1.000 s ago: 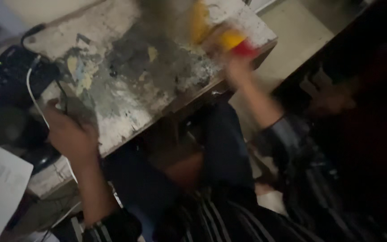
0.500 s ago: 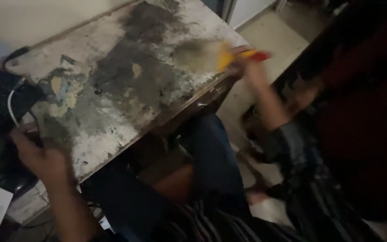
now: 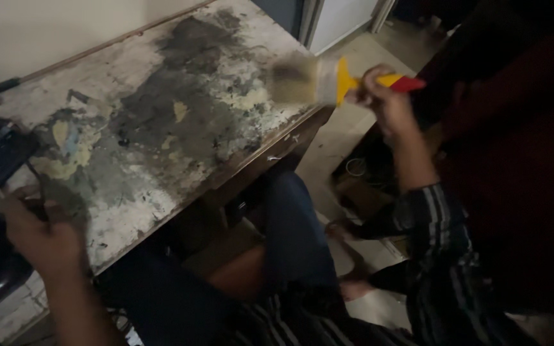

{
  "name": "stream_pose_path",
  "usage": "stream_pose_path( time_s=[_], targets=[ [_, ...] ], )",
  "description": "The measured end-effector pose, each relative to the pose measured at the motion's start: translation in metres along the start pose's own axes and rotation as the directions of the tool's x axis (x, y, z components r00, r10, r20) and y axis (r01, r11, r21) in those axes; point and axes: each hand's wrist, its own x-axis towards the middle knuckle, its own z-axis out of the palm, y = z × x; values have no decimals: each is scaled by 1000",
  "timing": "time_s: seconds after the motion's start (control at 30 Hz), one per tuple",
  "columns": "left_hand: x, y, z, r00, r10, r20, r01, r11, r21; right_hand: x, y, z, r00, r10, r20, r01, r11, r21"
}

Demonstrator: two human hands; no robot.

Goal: The person repositions a printer on a cluttered desk, then scrapes debris off the desk surface with a small hand tool. Another person places a scanner unit onto the printer while the person operates the computer mouse and then touches the printer.

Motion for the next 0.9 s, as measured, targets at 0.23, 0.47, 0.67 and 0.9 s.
stream_pose_path(
  time_s=[0.23, 0.47, 0.67, 0.9],
  targets=[
    [2, 29, 2, 1000, -24, -19, 27, 982, 187, 21, 3, -44, 905, -313, -287, 273, 947, -172],
    [3, 47, 10, 988, 100, 121, -145, 876, 460, -32, 39, -40, 952, -210, 221, 190, 976, 105],
    [5, 54, 3, 988, 81, 130, -137, 843, 521, -33, 26, -21, 953, -303, 15, 267, 814, -516],
    [12, 36, 24, 996, 70, -49, -34, 854, 520, -16, 31, 44, 770, -631, 96, 578, 626, -524]
  ],
)
